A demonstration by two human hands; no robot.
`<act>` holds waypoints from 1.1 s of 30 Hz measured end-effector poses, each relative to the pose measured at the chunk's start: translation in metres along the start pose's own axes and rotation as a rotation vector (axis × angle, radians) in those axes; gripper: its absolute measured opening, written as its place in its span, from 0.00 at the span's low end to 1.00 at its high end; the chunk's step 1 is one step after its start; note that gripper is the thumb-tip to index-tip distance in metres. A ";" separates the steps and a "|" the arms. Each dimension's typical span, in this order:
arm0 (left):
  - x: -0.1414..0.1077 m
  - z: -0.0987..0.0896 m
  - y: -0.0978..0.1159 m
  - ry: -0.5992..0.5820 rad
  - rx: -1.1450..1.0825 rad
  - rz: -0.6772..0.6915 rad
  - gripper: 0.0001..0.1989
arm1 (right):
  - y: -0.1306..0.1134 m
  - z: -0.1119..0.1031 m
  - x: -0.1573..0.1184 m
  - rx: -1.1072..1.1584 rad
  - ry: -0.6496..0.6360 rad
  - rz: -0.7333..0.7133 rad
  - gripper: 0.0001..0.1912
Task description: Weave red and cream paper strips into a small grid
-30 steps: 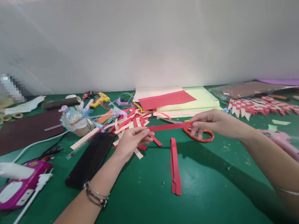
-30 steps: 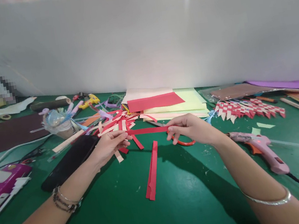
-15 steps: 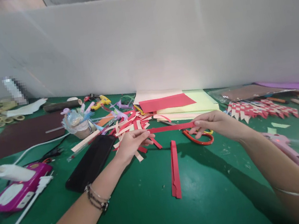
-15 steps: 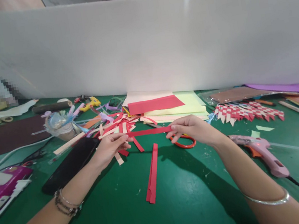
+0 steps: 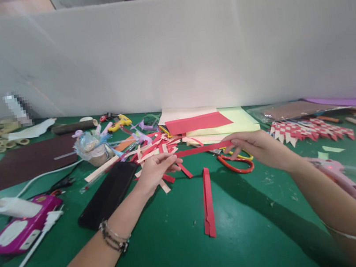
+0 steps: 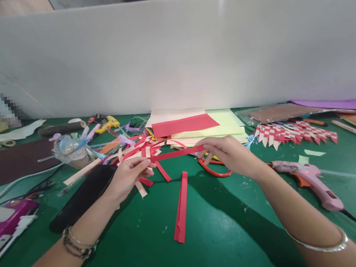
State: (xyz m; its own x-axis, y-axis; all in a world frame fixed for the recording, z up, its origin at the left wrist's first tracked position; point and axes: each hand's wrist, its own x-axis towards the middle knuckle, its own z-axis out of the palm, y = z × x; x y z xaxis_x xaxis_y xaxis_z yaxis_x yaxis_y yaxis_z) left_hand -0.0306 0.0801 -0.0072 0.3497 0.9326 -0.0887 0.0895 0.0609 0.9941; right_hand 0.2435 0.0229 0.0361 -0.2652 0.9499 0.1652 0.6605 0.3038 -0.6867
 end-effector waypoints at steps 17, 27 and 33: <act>-0.016 0.025 0.001 -0.201 0.092 0.028 0.10 | -0.029 0.047 0.003 -0.151 -0.170 -0.047 0.13; -0.017 0.023 0.003 -0.249 0.053 0.024 0.11 | -0.027 0.046 0.004 -0.028 -0.172 -0.021 0.14; -0.018 0.026 0.001 -0.205 0.149 0.096 0.13 | -0.031 0.049 0.004 -0.041 -0.184 -0.012 0.14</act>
State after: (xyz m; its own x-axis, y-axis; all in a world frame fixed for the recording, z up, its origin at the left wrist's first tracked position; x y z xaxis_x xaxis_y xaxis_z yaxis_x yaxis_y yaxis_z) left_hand -0.0129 0.0546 -0.0066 0.5435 0.8392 -0.0199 0.1780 -0.0921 0.9797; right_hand 0.1882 0.0136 0.0234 -0.3948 0.9179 0.0387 0.6837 0.3217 -0.6550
